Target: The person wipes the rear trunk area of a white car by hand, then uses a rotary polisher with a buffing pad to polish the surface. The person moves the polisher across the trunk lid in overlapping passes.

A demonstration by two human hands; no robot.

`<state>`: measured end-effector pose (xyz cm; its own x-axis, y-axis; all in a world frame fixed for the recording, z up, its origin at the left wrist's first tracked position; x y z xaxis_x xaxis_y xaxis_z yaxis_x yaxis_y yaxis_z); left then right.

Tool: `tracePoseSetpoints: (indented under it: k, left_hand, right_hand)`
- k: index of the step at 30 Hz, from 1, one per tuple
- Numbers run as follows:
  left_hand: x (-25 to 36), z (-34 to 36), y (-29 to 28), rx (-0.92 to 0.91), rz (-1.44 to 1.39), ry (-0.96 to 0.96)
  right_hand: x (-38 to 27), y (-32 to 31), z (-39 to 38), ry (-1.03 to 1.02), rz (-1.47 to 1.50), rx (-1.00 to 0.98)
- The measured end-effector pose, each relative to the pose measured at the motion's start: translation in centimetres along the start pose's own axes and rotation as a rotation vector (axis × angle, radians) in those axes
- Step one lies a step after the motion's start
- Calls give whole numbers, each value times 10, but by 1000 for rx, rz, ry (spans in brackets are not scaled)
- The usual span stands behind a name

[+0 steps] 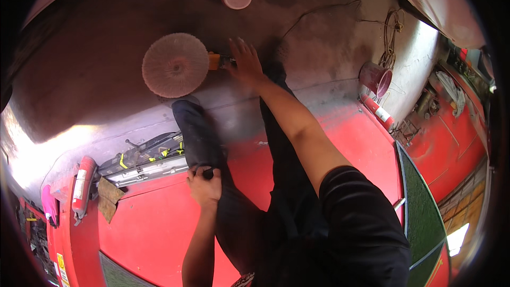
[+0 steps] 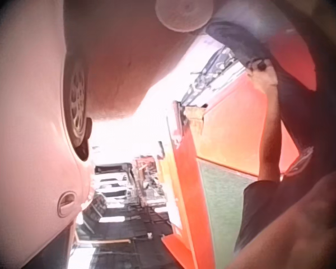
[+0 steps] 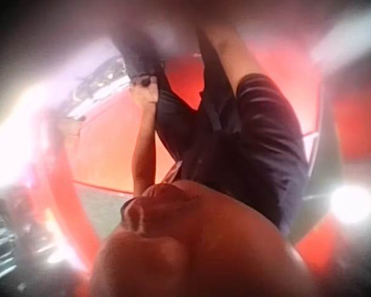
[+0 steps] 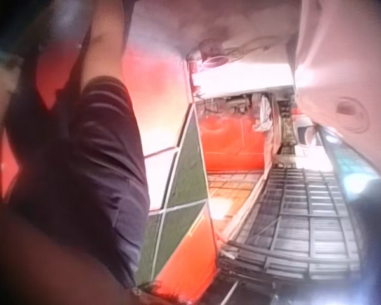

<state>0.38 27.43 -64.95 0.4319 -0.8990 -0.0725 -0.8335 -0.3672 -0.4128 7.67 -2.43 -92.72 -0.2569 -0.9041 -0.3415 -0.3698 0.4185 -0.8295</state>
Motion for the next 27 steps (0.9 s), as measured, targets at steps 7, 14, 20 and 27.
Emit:
tracePoseSetpoints:
  k: [7,14,20,27]
  left_hand:
    - [15,0,4,45,34,-21]
    - [20,0,8,54,67,-4]
    - [15,-4,17,76,30,74]
    - [27,-13,28,134,-62,64]
  right_hand:
    - [-4,-15,54,179,98,-43]
    - [-5,-11,29,220,268,-141]
    - [27,-15,134,12,-16,82]
    - [47,17,196,74,-190,-128]
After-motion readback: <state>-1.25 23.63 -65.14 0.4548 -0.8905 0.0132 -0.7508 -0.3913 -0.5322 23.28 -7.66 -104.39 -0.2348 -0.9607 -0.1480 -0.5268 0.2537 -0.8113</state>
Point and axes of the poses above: each hand's wrist, its own z-axis towards the middle knuckle, its own y-axis out of the palm, x = y × z, the point moved 2 cm from there along z, towards the middle knuckle
